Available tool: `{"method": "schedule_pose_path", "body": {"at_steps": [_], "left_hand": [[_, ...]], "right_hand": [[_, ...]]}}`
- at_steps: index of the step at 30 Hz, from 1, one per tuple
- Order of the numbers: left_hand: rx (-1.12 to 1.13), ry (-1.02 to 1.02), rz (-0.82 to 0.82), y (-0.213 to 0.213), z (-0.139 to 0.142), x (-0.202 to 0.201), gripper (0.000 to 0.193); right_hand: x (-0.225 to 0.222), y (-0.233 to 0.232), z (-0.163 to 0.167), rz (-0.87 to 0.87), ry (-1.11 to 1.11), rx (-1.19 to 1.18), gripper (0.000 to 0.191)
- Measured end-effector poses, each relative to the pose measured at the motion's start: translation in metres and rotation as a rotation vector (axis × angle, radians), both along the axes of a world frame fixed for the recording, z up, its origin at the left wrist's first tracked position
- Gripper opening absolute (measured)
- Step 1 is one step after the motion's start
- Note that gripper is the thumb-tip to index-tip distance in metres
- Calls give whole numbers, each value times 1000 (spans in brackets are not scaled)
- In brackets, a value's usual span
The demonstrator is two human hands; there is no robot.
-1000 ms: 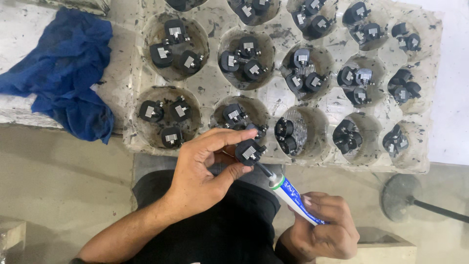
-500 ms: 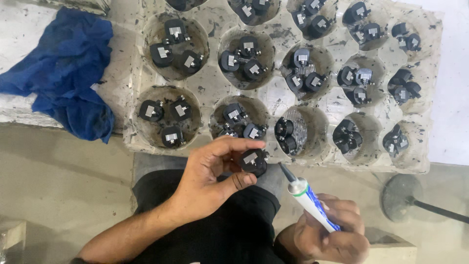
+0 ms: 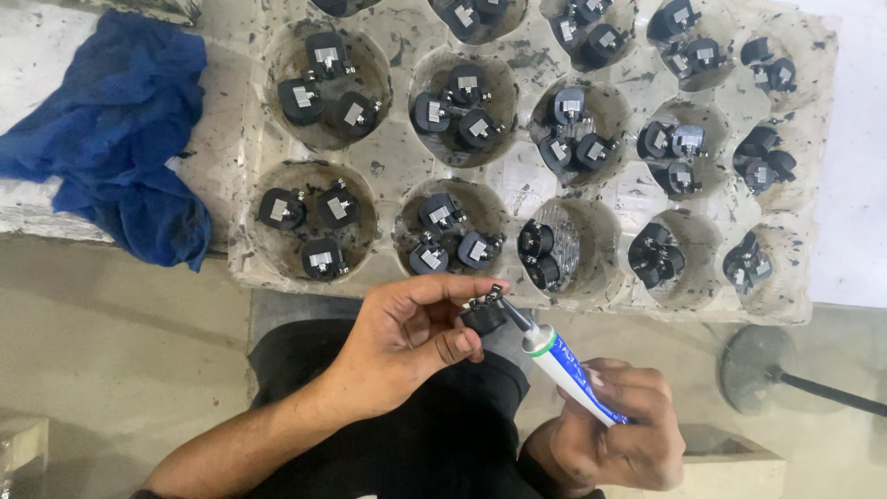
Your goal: The person repeatedly picks small black components from a foam tray, applies a small amount of adhesive from a tube to a specific spot on each component, and places them back into the tray. The person briefly wipes the tube nozzle with a blue cloth during the process.
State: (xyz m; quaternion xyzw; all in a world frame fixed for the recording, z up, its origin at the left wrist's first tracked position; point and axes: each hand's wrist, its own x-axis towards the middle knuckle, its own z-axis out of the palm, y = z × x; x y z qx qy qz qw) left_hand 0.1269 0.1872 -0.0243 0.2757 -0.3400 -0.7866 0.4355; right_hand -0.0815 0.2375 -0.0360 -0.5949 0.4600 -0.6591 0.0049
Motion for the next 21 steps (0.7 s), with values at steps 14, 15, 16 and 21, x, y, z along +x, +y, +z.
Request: {"method": "schedule_pose_path", "body": {"at_steps": [14, 15, 16, 21], "left_hand": [[35, 171, 23, 0, -15, -3, 42], [48, 182, 20, -1, -14, -4, 42], [61, 193, 18, -2, -12, -5, 42], [-159, -55, 20, -15, 23, -10, 41]], "right_hand": [[-17, 1, 4, 104, 54, 41, 43], [-18, 2, 7, 118, 76, 61, 44], [-19, 3, 9, 97, 77, 89, 45], [-29, 0, 1, -53, -227, -76, 29]]}}
